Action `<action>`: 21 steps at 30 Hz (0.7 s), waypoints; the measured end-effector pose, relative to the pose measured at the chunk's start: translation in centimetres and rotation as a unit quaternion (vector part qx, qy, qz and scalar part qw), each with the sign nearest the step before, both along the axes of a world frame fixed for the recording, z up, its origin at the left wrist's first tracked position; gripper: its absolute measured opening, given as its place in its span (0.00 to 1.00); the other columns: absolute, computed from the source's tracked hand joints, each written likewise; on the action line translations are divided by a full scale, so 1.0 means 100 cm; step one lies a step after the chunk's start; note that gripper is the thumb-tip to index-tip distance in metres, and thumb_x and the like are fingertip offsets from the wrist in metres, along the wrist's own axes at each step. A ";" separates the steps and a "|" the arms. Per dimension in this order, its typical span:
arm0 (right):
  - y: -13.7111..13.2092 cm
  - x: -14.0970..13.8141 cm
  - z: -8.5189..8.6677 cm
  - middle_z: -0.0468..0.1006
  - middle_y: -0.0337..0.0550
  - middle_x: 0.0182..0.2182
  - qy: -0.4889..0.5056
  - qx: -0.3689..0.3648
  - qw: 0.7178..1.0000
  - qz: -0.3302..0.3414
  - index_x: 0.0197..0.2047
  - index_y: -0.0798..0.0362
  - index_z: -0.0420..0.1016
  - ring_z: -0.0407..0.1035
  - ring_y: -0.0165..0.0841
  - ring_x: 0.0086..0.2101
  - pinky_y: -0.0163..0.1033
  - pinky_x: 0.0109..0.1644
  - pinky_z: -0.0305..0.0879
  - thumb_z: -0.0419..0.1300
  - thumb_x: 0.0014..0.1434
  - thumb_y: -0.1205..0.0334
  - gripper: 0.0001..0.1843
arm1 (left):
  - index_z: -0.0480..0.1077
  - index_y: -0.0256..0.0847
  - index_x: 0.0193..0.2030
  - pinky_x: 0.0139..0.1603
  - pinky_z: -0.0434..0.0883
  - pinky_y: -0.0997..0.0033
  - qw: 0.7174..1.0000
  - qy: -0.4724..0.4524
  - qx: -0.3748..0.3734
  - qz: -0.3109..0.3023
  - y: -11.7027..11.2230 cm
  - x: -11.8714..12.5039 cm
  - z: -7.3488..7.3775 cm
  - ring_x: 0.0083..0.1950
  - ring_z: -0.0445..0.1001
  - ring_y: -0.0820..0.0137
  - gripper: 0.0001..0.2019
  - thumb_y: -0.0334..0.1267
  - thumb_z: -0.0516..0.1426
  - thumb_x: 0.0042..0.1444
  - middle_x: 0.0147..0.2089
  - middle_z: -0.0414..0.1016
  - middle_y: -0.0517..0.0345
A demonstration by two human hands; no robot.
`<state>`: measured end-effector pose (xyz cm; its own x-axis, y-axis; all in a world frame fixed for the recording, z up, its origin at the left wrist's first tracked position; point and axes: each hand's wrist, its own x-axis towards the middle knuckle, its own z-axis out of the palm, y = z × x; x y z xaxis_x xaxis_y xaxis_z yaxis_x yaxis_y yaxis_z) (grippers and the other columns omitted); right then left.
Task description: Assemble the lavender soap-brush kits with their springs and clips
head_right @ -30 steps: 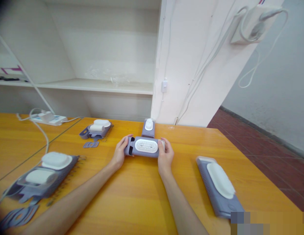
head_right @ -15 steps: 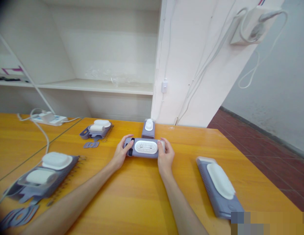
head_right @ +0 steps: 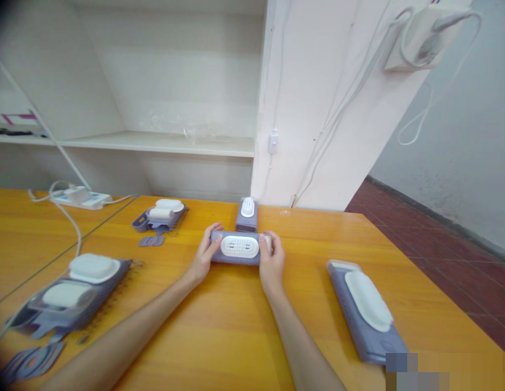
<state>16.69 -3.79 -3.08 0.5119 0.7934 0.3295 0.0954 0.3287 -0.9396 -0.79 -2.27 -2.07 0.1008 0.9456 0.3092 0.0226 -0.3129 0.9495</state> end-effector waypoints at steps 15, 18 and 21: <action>0.006 0.030 0.007 0.75 0.59 0.47 -0.289 -0.200 0.933 -0.080 0.50 0.61 0.73 0.67 0.45 0.50 0.47 0.54 0.59 0.44 0.62 0.51 0.27 | 0.47 0.44 0.64 0.63 0.55 0.57 0.946 0.299 0.119 -0.039 -0.011 0.008 0.000 0.62 0.56 0.59 0.42 0.43 0.63 0.45 0.62 0.54 0.47; -0.003 0.025 0.028 0.75 0.61 0.43 -0.397 -0.227 0.880 -0.131 0.42 0.57 0.77 0.67 0.49 0.47 0.51 0.49 0.60 0.44 0.62 0.50 0.26 | 0.49 0.42 0.63 0.59 0.57 0.52 0.918 0.378 0.120 0.028 -0.020 0.015 0.001 0.61 0.58 0.54 0.40 0.51 0.61 0.46 0.61 0.56 0.44; -0.014 0.016 0.053 0.74 0.62 0.41 -0.538 -0.265 0.779 -0.184 0.41 0.56 0.77 0.67 0.51 0.45 0.51 0.43 0.62 0.43 0.62 0.46 0.28 | 0.50 0.39 0.63 0.57 0.58 0.50 0.896 0.422 0.111 0.086 -0.035 0.027 0.002 0.59 0.59 0.51 0.41 0.55 0.59 0.47 0.60 0.57 0.40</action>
<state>18.31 -5.15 2.19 0.3908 0.8283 0.4015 0.9172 -0.3136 -0.2457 1.88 -5.74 -1.82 0.2469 0.8943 0.3732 0.7690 -0.4152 0.4861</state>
